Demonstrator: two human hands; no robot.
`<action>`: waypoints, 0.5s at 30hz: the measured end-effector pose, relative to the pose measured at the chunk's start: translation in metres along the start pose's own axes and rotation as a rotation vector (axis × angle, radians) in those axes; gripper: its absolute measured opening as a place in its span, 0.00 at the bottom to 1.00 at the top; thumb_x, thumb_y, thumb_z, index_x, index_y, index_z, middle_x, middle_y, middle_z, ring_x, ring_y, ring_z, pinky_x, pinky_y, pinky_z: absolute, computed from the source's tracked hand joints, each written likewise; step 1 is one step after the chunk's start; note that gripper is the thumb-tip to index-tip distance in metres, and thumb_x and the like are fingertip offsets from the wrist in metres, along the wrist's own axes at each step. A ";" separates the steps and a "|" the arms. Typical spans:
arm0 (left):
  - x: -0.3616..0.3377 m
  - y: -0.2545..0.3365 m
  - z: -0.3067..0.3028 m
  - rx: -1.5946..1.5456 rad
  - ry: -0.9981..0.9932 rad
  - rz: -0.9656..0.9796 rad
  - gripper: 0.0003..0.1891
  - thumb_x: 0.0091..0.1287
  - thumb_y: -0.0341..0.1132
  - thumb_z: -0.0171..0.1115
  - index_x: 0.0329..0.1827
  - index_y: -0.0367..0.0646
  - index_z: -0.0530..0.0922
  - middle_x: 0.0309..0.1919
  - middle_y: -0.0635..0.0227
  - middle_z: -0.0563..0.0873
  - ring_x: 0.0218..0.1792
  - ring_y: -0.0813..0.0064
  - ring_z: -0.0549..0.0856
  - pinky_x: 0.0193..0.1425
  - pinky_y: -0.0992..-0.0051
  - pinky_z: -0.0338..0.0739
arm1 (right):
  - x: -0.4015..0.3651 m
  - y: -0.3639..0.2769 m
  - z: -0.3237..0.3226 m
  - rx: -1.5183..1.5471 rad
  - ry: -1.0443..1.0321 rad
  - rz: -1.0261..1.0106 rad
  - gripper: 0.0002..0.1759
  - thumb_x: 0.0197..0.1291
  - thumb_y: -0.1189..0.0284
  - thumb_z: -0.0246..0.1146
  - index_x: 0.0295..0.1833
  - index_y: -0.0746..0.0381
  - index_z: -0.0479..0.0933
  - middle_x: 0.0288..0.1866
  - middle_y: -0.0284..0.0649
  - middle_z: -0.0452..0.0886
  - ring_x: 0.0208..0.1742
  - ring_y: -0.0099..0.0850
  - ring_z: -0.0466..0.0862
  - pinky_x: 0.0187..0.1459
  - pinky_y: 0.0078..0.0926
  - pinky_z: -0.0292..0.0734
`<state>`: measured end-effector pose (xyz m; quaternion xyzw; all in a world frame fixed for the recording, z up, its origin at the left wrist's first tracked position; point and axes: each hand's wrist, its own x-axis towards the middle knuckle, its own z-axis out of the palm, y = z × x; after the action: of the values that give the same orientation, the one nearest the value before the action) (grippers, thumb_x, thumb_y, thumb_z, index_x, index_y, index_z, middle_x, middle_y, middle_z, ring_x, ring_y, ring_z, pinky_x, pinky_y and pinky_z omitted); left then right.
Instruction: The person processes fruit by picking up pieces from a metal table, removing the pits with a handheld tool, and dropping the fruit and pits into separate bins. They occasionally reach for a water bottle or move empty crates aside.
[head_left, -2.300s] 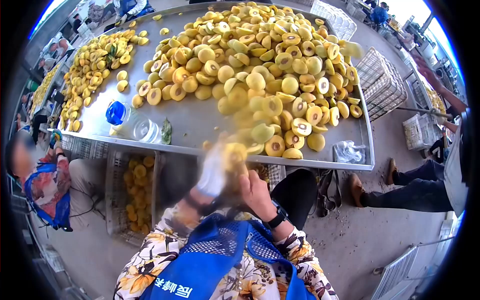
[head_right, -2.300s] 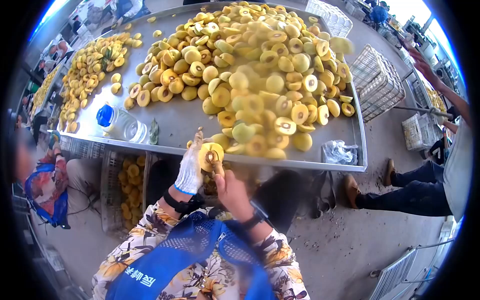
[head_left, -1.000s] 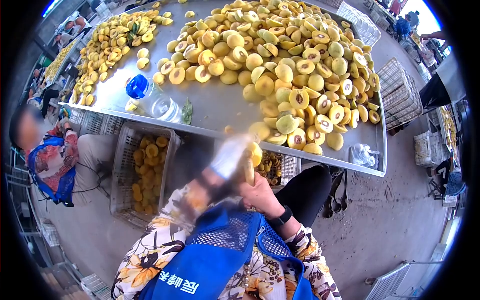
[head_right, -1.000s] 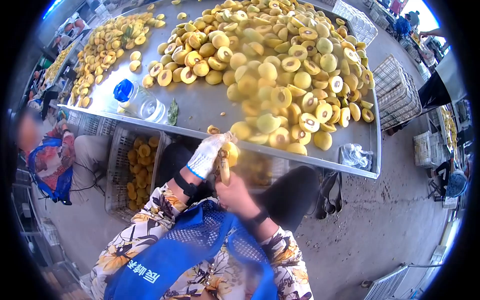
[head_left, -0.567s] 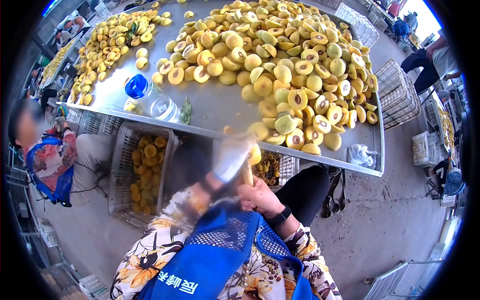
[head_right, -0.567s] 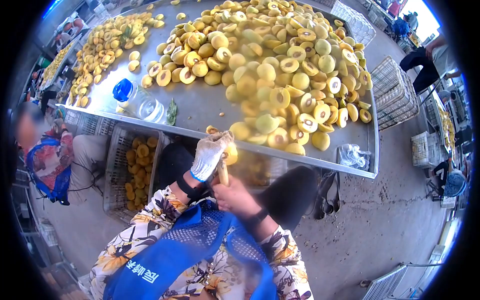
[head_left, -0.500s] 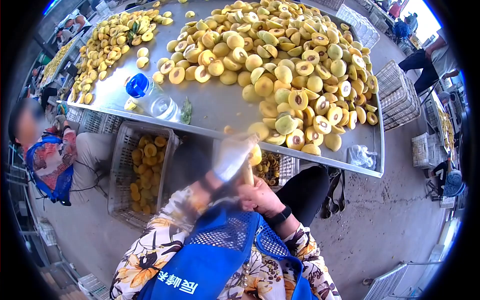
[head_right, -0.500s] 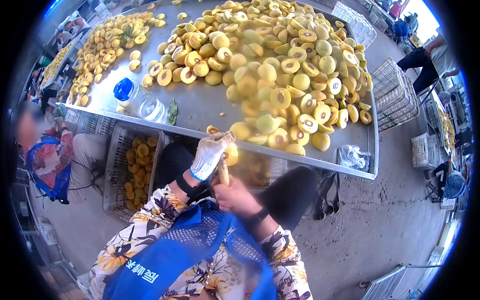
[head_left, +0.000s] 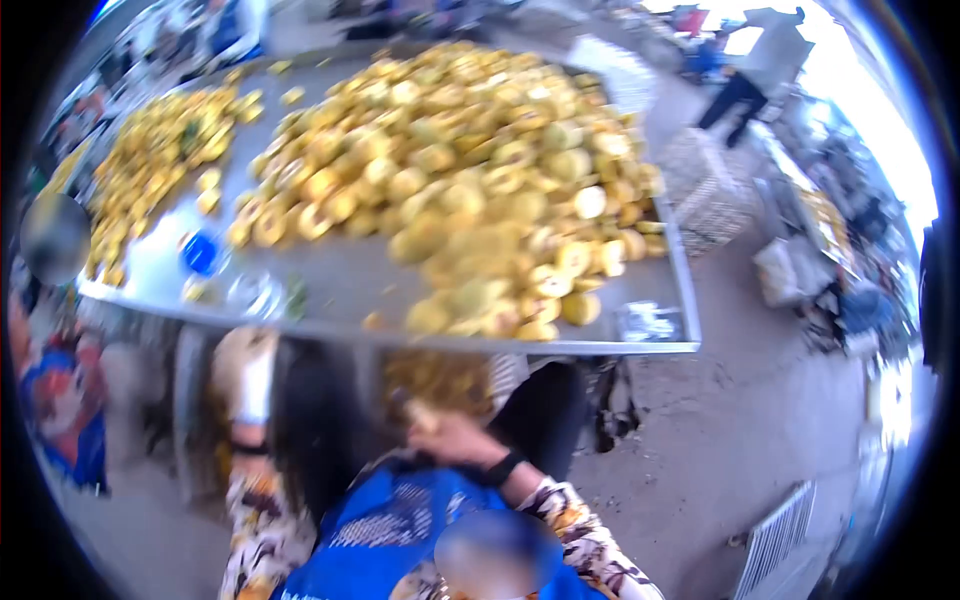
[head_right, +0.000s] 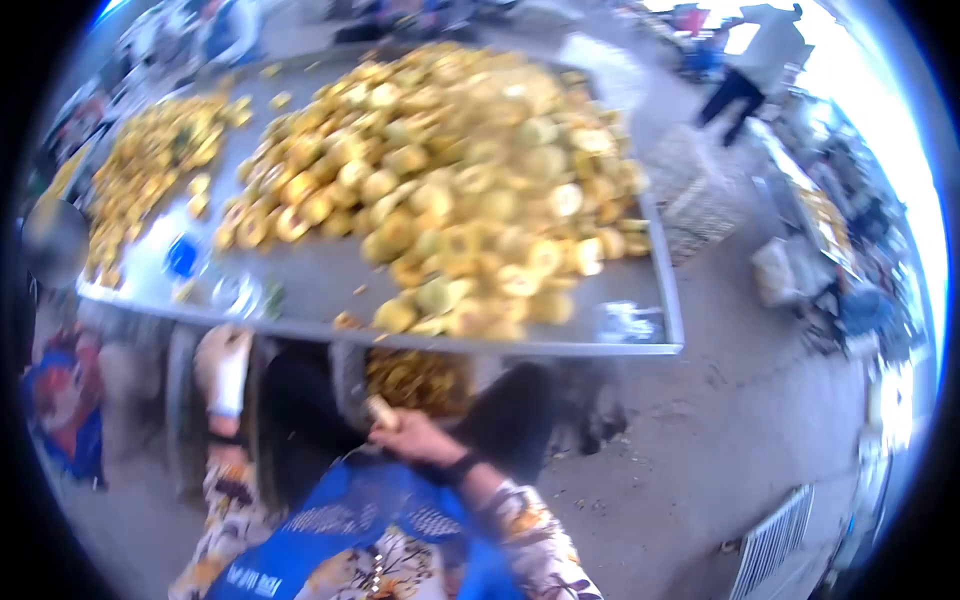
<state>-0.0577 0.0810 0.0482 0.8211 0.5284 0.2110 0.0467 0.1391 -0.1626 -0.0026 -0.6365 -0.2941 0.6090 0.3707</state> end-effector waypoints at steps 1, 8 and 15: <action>0.002 -0.010 0.005 0.031 0.051 0.007 0.10 0.59 0.40 0.62 0.32 0.42 0.79 0.31 0.57 0.81 0.34 0.53 0.79 0.41 0.61 0.73 | 0.007 0.011 0.002 -0.034 0.033 -0.077 0.13 0.58 0.65 0.64 0.42 0.62 0.76 0.30 0.35 0.79 0.25 0.21 0.76 0.27 0.21 0.72; 0.014 0.137 0.052 -0.251 -0.114 0.455 0.22 0.57 0.54 0.63 0.40 0.43 0.82 0.34 0.55 0.85 0.36 0.52 0.84 0.43 0.61 0.78 | 0.025 0.023 0.010 -0.027 0.206 -0.212 0.13 0.59 0.62 0.64 0.40 0.62 0.75 0.28 0.34 0.78 0.28 0.21 0.75 0.32 0.22 0.73; 0.029 0.182 0.111 -0.332 -0.670 0.588 0.23 0.54 0.52 0.65 0.47 0.47 0.79 0.41 0.51 0.83 0.43 0.52 0.83 0.49 0.62 0.76 | -0.012 0.026 0.005 0.287 0.282 -0.246 0.12 0.60 0.63 0.62 0.41 0.61 0.75 0.24 0.28 0.76 0.21 0.17 0.70 0.20 0.18 0.66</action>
<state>0.1510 0.0432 0.0103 0.9401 0.1885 0.0206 0.2833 0.1313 -0.1869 -0.0175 -0.6154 -0.2254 0.4999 0.5662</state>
